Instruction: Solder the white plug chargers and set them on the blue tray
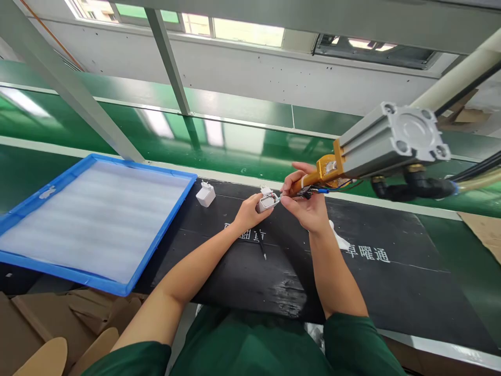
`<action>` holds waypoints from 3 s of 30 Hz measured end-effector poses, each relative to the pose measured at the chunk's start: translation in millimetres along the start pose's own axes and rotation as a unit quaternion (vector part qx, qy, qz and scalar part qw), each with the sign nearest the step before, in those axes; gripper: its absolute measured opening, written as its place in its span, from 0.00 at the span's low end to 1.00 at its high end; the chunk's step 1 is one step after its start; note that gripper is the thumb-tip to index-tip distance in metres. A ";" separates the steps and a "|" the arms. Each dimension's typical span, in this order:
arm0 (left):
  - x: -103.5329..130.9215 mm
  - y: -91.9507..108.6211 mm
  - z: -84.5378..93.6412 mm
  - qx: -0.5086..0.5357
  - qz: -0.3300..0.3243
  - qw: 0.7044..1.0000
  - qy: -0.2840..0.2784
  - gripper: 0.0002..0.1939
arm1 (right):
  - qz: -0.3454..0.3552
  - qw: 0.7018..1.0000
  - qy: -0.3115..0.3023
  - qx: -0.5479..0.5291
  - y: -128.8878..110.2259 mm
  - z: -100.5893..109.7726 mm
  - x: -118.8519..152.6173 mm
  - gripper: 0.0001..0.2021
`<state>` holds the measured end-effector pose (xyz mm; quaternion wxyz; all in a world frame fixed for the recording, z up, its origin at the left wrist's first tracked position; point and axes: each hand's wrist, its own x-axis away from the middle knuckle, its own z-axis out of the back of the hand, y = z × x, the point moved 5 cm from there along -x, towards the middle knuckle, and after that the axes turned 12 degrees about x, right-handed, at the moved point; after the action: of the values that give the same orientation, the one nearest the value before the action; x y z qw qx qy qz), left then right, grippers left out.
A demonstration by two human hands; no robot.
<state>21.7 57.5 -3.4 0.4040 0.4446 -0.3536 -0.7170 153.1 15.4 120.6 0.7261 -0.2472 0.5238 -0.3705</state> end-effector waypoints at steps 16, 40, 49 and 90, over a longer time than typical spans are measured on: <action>1.2 8.8 2.6 0.038 -0.030 0.999 0.016 0.17 | -0.012 1.000 0.023 0.016 0.1 1.6 -0.9 0.22; 8.5 13.5 -16.8 0.138 -0.064 0.987 0.043 0.13 | 0.015 0.997 -0.017 -0.070 -21.4 -12.9 11.5 0.20; 5.4 11.2 -8.7 0.078 -0.088 0.991 0.069 0.12 | 0.020 0.997 -0.005 -0.068 -19.9 -9.5 10.1 0.22; -31.1 102.8 90.9 0.399 -0.015 0.913 0.085 0.31 | -0.081 0.994 -0.034 0.070 39.1 62.1 -7.2 0.26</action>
<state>-26.4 55.1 128.8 0.2101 0.6334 -0.5680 -0.4817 221.2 43.0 116.0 0.7269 -0.2499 0.4495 -0.4551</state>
